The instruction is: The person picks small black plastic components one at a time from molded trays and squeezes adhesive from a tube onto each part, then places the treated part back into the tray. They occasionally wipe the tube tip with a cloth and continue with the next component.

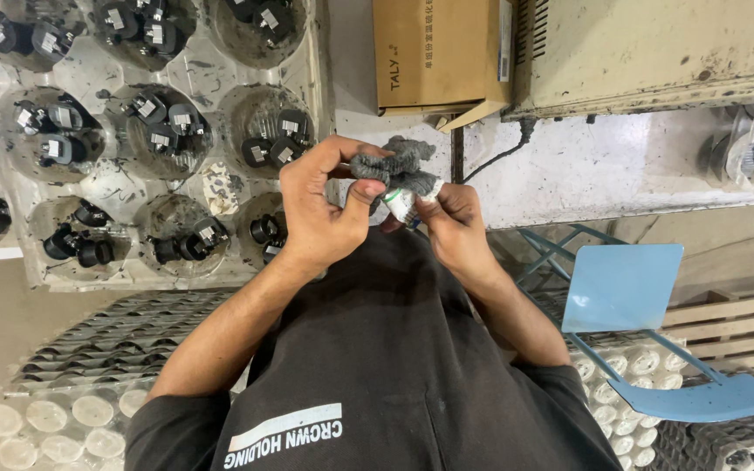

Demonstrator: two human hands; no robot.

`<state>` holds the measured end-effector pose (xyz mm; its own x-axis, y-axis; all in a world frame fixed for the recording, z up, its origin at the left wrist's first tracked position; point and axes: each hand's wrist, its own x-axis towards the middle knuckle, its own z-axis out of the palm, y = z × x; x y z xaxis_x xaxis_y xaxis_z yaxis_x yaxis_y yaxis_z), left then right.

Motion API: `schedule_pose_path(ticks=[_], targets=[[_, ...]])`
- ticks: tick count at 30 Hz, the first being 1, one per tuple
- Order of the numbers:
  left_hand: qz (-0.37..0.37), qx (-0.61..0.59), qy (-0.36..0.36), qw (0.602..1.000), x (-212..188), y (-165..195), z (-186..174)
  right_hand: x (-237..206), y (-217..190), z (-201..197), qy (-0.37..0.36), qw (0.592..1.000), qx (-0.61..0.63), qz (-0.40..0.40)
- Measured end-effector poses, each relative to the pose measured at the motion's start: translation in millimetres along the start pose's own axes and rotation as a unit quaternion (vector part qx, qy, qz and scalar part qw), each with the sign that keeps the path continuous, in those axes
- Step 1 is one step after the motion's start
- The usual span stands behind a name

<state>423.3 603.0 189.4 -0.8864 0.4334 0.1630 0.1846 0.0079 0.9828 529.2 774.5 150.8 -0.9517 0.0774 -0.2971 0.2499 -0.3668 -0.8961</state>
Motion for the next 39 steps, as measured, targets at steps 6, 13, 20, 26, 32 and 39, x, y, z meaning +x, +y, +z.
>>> schedule_pose_path(ticks=[6,13,20,26,32,39], targets=[[-0.016,0.000,-0.012,1.000,2.0,0.8,-4.9,6.7,-10.9,-19.9,-0.107,0.994,-0.001,0.016],[0.008,0.003,-0.009,1.000,2.0,0.5,-3.1,9.0,0.5,-15.8,-0.075,0.997,0.011,0.023],[-0.016,-0.022,-0.019,0.999,2.7,-4.4,-6.1,5.1,-1.7,-6.0,-0.066,0.996,0.048,0.017],[-0.027,-0.035,-0.010,0.999,3.6,-5.4,-13.7,13.8,-23.0,-5.2,-0.097,0.993,-0.002,0.070],[-0.012,-0.037,-0.004,0.999,2.9,-2.3,-19.1,13.6,-44.2,-19.8,-0.117,0.980,-0.106,0.121],[-0.030,-0.075,0.006,0.997,0.0,-2.5,-18.0,19.3,-31.0,-24.4,-0.161,0.981,-0.015,0.110]])
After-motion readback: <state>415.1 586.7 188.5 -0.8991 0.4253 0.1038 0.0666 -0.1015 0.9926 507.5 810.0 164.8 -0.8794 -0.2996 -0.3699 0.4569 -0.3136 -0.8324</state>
